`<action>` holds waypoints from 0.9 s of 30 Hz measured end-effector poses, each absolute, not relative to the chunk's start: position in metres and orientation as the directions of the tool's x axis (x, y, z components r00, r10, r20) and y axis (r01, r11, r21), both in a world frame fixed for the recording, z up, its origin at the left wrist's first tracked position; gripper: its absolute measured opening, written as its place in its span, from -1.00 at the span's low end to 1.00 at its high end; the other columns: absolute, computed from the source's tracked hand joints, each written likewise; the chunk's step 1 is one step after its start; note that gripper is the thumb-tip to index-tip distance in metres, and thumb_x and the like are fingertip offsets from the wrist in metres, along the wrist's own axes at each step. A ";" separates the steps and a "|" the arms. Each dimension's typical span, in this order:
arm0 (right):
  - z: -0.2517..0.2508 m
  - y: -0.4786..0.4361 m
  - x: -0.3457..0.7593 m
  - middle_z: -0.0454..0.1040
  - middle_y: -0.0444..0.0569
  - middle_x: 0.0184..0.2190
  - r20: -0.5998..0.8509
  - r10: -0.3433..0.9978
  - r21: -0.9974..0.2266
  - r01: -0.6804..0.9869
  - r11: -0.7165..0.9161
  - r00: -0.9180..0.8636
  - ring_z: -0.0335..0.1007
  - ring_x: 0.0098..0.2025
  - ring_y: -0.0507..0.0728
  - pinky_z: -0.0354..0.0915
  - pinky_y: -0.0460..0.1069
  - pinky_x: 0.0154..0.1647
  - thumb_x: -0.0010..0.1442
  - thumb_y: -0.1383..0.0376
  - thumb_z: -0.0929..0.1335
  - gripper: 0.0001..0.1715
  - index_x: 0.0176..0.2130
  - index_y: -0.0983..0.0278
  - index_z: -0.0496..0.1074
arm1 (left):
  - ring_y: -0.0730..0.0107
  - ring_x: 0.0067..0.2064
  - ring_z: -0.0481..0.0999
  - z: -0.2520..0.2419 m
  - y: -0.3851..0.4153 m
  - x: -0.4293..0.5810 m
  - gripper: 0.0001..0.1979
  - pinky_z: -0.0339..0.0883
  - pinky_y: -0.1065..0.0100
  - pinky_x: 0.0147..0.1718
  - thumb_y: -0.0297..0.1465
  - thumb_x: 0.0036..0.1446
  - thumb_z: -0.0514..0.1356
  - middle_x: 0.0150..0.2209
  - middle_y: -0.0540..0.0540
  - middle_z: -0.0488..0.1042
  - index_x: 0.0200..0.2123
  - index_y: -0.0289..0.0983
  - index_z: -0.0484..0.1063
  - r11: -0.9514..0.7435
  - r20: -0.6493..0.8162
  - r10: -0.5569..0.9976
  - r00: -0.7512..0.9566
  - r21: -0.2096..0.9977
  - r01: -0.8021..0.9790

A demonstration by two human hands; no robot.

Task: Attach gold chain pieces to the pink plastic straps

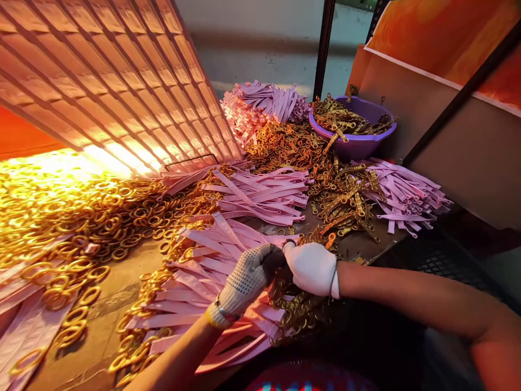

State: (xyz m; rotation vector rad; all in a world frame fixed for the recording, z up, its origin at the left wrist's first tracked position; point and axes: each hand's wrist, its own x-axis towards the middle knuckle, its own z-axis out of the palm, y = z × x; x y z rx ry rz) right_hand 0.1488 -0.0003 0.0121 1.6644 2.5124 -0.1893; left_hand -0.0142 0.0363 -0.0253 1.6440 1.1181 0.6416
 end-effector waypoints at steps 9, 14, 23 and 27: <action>0.007 0.010 0.160 0.54 0.07 -0.41 -0.152 0.920 0.057 0.926 0.373 -0.361 0.57 -0.36 0.21 0.35 0.00 -0.46 0.24 0.42 0.20 -0.77 -0.09 0.34 0.27 | 0.50 -0.55 0.26 -0.028 0.027 -0.009 -0.76 0.16 0.51 -0.59 -0.21 0.14 0.23 -0.57 0.03 0.39 -0.34 -0.29 0.49 0.170 -0.223 0.887 0.404 0.972 0.164; 0.004 0.010 0.156 0.53 0.10 -0.43 -0.170 0.872 0.068 0.877 0.476 -0.460 0.55 -0.41 0.21 0.30 -0.02 -0.53 0.24 0.37 0.21 -0.75 -0.07 0.40 0.28 | 0.46 -0.47 0.31 -0.041 0.030 -0.015 -0.83 0.24 0.48 -0.49 -0.32 0.15 0.18 -0.52 0.02 0.42 -0.42 -0.29 0.44 0.080 -0.166 0.896 0.412 0.972 0.219; 0.007 0.013 0.147 0.52 0.08 -0.47 -0.235 0.842 0.025 0.863 0.504 -0.485 0.55 -0.45 0.20 0.30 -0.02 -0.54 0.25 0.39 0.19 -0.80 -0.10 0.37 0.27 | 0.50 -0.49 0.26 -0.035 0.043 -0.019 -0.79 0.18 0.49 -0.53 -0.30 0.13 0.15 -0.53 0.03 0.40 -0.45 -0.31 0.43 -0.050 -0.117 0.882 0.457 0.940 0.337; 0.012 0.015 0.154 0.58 0.11 -0.35 -0.215 0.911 -0.031 0.935 0.353 -0.352 0.58 -0.32 0.24 0.37 0.02 -0.38 0.17 0.37 0.26 -0.66 -0.03 0.35 0.28 | 0.56 -0.64 0.12 -0.025 0.044 -0.017 -0.65 0.02 0.51 -0.68 -0.14 0.19 0.14 -0.67 0.10 0.25 -0.49 -0.28 0.35 0.124 -0.238 0.864 0.443 0.955 0.271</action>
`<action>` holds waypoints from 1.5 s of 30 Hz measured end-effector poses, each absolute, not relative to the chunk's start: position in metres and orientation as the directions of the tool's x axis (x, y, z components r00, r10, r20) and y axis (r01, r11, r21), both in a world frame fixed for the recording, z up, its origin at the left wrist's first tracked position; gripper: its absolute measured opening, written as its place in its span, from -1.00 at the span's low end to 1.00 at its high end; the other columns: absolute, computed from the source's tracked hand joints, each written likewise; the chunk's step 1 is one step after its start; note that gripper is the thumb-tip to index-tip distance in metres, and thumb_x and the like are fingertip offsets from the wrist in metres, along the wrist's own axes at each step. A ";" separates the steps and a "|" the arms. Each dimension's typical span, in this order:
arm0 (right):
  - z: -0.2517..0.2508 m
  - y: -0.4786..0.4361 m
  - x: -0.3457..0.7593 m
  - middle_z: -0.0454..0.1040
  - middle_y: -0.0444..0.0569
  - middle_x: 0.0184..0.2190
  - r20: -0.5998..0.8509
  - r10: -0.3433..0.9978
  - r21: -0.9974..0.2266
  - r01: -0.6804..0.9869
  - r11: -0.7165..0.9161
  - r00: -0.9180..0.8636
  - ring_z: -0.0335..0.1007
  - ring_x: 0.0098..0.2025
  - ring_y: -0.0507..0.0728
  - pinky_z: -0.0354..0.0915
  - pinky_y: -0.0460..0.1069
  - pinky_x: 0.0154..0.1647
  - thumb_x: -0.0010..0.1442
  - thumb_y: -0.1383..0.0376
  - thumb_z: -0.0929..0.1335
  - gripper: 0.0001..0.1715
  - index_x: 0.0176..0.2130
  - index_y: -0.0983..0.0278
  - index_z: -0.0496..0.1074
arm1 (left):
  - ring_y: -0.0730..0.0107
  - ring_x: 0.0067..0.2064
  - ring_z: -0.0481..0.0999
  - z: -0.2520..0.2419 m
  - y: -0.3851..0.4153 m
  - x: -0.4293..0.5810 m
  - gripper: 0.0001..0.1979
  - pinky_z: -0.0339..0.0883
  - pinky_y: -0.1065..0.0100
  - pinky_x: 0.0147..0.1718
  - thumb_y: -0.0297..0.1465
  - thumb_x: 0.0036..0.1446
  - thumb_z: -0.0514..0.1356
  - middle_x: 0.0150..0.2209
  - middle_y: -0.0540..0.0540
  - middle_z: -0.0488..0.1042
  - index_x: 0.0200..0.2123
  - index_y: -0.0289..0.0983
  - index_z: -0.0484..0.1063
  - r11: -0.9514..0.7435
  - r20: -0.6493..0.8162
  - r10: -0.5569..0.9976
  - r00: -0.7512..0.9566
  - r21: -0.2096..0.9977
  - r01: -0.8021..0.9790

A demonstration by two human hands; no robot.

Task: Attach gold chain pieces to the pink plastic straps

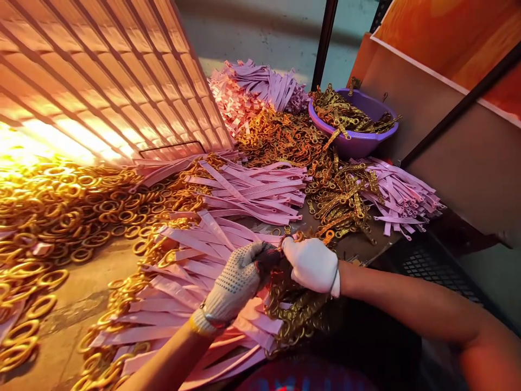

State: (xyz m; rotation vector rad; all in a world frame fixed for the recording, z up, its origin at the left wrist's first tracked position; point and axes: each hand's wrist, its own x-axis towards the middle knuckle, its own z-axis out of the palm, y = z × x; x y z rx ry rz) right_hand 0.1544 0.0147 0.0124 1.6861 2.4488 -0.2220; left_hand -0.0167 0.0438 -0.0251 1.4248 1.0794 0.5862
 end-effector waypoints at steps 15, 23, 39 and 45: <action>0.007 0.014 0.160 0.55 0.09 -0.28 -0.155 0.907 0.064 0.912 0.405 -0.392 0.51 -0.30 0.21 0.28 0.03 -0.39 0.24 0.43 0.20 -0.72 -0.04 0.35 0.31 | 0.50 -0.56 0.24 -0.023 0.025 -0.008 -0.71 0.12 0.51 -0.61 -0.17 0.16 0.22 -0.59 0.04 0.37 -0.39 -0.31 0.45 0.218 -0.257 0.882 0.396 0.966 0.141; 0.010 0.019 0.160 0.54 0.11 -0.40 -0.266 0.828 0.065 0.847 0.527 -0.495 0.54 -0.34 0.22 0.22 0.02 -0.46 0.13 0.41 0.23 -0.72 -0.10 0.39 0.29 | 0.36 -0.38 0.40 -0.037 0.019 -0.010 -0.79 0.30 0.44 -0.43 -0.30 0.15 0.14 -0.43 -0.05 0.52 -0.36 -0.31 0.48 0.047 -0.127 0.924 0.360 0.974 0.221; 0.026 -0.006 0.174 0.53 0.07 -0.26 -0.281 0.818 -0.024 0.855 0.517 -0.502 0.46 -0.26 0.16 0.22 -0.02 -0.34 0.20 0.30 0.32 -0.80 -0.14 0.30 0.37 | 0.29 -0.38 0.53 -0.037 0.063 -0.034 -0.81 0.43 0.42 -0.33 -0.25 0.08 0.28 -0.39 -0.10 0.64 -0.33 -0.20 0.66 -0.139 -0.101 0.782 0.615 0.933 0.331; 0.030 0.034 0.261 0.47 0.08 -0.21 -0.098 0.968 0.151 0.958 0.242 -0.229 0.33 -0.16 0.14 0.15 -0.01 -0.15 0.31 0.37 0.24 -0.79 -0.14 0.34 0.45 | 0.30 -0.32 0.56 -0.030 0.052 -0.045 -0.75 0.46 0.45 -0.31 -0.29 0.04 0.36 -0.26 -0.16 0.64 -0.17 -0.17 0.68 -0.122 -0.028 0.814 0.579 0.968 0.218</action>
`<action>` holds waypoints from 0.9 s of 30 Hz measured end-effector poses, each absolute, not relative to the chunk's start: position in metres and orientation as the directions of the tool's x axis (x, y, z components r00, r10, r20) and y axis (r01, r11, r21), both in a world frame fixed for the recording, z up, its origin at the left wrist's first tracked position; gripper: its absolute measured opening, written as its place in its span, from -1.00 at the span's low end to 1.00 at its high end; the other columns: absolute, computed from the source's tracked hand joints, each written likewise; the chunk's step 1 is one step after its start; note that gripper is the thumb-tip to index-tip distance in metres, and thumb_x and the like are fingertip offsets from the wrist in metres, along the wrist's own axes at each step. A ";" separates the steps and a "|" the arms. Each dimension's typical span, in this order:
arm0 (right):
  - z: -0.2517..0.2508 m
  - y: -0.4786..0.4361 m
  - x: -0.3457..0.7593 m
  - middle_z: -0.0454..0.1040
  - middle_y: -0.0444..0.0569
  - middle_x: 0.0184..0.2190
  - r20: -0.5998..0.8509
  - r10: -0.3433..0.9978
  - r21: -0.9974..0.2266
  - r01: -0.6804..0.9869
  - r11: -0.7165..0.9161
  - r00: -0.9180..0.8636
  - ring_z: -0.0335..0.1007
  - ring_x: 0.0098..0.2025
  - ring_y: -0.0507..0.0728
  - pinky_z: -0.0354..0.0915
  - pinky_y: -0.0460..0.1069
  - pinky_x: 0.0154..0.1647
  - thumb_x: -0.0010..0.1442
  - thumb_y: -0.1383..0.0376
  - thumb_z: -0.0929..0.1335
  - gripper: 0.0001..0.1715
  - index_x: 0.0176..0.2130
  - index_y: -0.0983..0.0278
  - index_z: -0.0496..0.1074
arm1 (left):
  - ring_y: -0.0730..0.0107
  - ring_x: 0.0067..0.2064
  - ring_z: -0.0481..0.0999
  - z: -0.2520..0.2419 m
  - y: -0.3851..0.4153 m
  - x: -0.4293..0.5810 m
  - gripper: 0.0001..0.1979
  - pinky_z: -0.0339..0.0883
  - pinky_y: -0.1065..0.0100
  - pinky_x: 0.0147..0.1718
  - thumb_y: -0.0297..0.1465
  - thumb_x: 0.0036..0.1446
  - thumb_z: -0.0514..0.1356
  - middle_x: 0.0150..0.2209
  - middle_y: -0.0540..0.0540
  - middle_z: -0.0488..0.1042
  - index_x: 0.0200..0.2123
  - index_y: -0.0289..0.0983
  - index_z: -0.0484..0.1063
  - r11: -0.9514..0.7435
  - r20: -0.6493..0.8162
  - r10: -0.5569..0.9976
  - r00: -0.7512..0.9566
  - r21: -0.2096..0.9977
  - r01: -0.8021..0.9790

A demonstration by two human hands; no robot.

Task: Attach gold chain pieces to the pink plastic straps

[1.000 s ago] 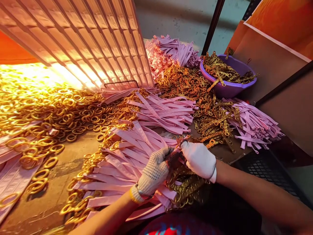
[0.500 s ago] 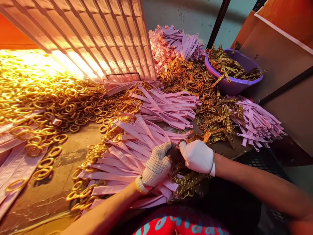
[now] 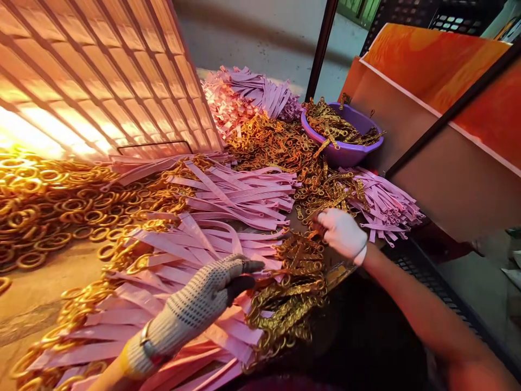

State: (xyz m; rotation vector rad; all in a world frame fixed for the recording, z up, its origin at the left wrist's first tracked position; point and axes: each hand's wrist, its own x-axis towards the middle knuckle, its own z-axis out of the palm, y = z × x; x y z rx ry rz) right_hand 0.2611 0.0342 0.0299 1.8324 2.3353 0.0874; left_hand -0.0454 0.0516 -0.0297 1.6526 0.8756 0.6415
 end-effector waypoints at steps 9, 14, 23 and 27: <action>-0.002 0.084 0.334 0.46 0.31 -0.10 -0.039 0.989 0.374 0.915 0.150 -0.146 0.26 0.00 0.33 0.12 0.12 -0.08 0.25 0.48 0.20 -0.69 -0.17 0.43 0.50 | 0.51 -0.54 0.41 0.002 0.060 -0.033 -0.52 0.16 0.58 -0.76 -0.08 0.24 0.17 -0.26 -0.28 0.55 -0.14 -0.43 0.56 0.769 -0.493 0.634 0.596 0.486 -0.416; -0.001 0.096 0.319 0.47 0.26 -0.07 0.061 0.981 0.306 0.939 0.159 -0.186 0.29 0.03 0.27 0.08 0.14 0.15 0.17 0.50 0.22 -0.63 -0.06 0.46 0.46 | 0.47 -0.40 0.52 -0.001 0.063 -0.029 -0.76 0.27 0.61 -0.65 -0.48 0.11 0.28 -0.18 -0.26 0.55 -0.12 -0.42 0.56 0.762 -0.478 0.638 0.603 0.505 -0.405; 0.001 0.055 0.199 0.53 0.06 -0.12 0.122 0.909 -0.399 0.819 0.412 -0.399 0.44 -0.10 0.14 0.33 -0.01 -0.04 0.32 0.39 0.20 -0.65 0.06 0.28 0.35 | 0.70 -0.67 0.20 -0.012 0.062 -0.015 -0.71 -0.03 0.64 -0.79 -0.25 0.11 0.32 -0.51 -0.06 0.46 -0.32 -0.41 0.49 0.584 -0.411 0.756 0.510 0.776 -0.240; 0.009 0.041 0.187 0.51 0.12 -0.16 0.078 0.916 -0.143 0.905 0.402 -0.394 0.42 -0.15 0.17 0.32 0.02 -0.09 0.27 0.43 0.23 -0.64 0.05 0.34 0.37 | 0.69 -0.72 0.09 -0.013 0.064 -0.013 -0.73 -0.10 0.61 -0.81 -0.23 0.14 0.25 -0.64 0.08 0.26 -0.38 -0.36 0.45 0.660 -0.459 0.698 0.550 0.711 -0.243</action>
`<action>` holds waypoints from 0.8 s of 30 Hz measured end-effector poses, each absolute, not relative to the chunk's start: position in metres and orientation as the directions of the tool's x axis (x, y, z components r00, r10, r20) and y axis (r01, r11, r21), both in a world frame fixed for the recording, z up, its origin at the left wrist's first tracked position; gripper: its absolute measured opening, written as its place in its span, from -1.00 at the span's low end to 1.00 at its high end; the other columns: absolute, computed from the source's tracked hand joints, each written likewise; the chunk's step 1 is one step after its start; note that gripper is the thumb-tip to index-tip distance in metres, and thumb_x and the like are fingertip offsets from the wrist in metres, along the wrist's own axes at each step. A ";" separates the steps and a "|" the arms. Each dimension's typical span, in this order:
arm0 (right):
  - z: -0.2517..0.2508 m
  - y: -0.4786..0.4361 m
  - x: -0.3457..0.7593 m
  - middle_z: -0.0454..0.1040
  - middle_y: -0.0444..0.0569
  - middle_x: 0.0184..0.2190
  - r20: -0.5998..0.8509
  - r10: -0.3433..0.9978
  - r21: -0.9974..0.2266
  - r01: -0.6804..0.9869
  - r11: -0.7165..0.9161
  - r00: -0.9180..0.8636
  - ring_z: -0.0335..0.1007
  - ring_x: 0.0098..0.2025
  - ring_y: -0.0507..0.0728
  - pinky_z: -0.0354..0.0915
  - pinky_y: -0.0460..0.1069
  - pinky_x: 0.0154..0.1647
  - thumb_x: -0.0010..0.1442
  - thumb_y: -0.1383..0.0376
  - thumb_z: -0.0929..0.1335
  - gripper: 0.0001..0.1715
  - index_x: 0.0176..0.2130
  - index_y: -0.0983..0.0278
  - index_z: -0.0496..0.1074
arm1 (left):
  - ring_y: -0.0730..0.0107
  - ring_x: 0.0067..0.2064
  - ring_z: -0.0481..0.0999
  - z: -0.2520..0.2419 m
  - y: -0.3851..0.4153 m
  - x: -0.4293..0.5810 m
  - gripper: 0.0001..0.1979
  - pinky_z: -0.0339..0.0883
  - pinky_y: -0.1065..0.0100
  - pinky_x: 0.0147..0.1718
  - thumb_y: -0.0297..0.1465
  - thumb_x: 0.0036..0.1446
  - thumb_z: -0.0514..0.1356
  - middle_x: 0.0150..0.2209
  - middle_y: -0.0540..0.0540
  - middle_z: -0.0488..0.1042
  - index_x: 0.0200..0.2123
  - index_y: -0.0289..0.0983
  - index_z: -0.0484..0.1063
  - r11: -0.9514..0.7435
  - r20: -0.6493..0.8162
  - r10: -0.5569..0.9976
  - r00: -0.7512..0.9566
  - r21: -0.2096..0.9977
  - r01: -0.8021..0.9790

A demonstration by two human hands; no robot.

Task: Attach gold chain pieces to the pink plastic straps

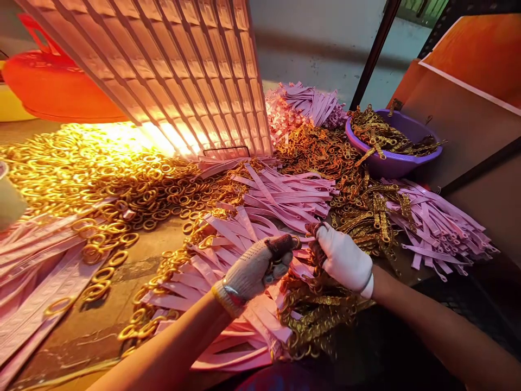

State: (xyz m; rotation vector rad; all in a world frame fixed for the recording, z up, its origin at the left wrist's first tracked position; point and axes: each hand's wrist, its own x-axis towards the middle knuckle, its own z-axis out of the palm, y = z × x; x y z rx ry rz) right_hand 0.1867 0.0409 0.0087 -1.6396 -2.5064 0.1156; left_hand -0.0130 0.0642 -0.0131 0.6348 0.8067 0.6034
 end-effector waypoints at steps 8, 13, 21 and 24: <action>0.014 0.034 0.176 0.41 0.08 -0.36 0.142 0.701 0.244 0.711 0.660 -0.699 0.26 -0.37 0.12 0.08 0.01 -0.43 0.41 0.39 0.11 -0.67 -0.26 0.30 0.37 | 0.68 -0.71 0.04 -0.008 0.060 -0.011 -0.79 -0.16 0.57 -0.79 -0.27 0.08 0.22 -0.63 0.09 0.23 -0.41 -0.32 0.37 0.676 -0.468 0.608 0.641 0.729 -0.108; 0.027 0.028 0.180 0.46 0.09 -0.31 0.028 0.812 0.164 0.804 0.571 -0.582 0.34 -0.34 0.14 0.11 0.02 -0.41 0.31 0.46 0.18 -0.80 -0.17 0.32 0.35 | 0.61 -0.61 0.13 0.005 0.045 -0.012 -0.64 0.00 0.55 -0.68 -0.13 0.16 0.24 -0.58 0.11 0.24 -0.16 -0.31 0.41 0.217 -0.210 0.859 0.467 0.975 0.039; 0.045 0.006 0.172 0.59 -0.04 -0.34 -0.149 0.880 -0.249 0.878 0.408 -0.451 0.50 -0.35 0.11 0.16 -0.04 -0.43 0.23 0.19 0.31 -0.82 -0.20 0.22 0.42 | 0.65 -0.67 0.04 0.010 0.044 -0.011 -0.68 -0.12 0.60 -0.74 -0.16 0.08 0.25 -0.62 0.14 0.20 -0.42 -0.23 0.22 0.558 -0.419 0.715 0.559 0.824 -0.097; 0.032 -0.017 0.156 0.56 -0.04 -0.50 -0.290 0.762 -0.186 0.815 0.549 -0.580 0.46 -0.53 0.16 -0.01 0.00 -0.62 0.02 0.13 0.39 -0.81 -0.37 0.19 0.44 | 0.68 -0.71 -0.10 0.020 0.067 -0.019 -0.67 -0.26 0.60 -0.81 -0.22 0.03 0.29 -0.62 0.19 0.13 -0.42 -0.20 0.16 0.612 -0.389 0.764 0.515 0.691 -0.386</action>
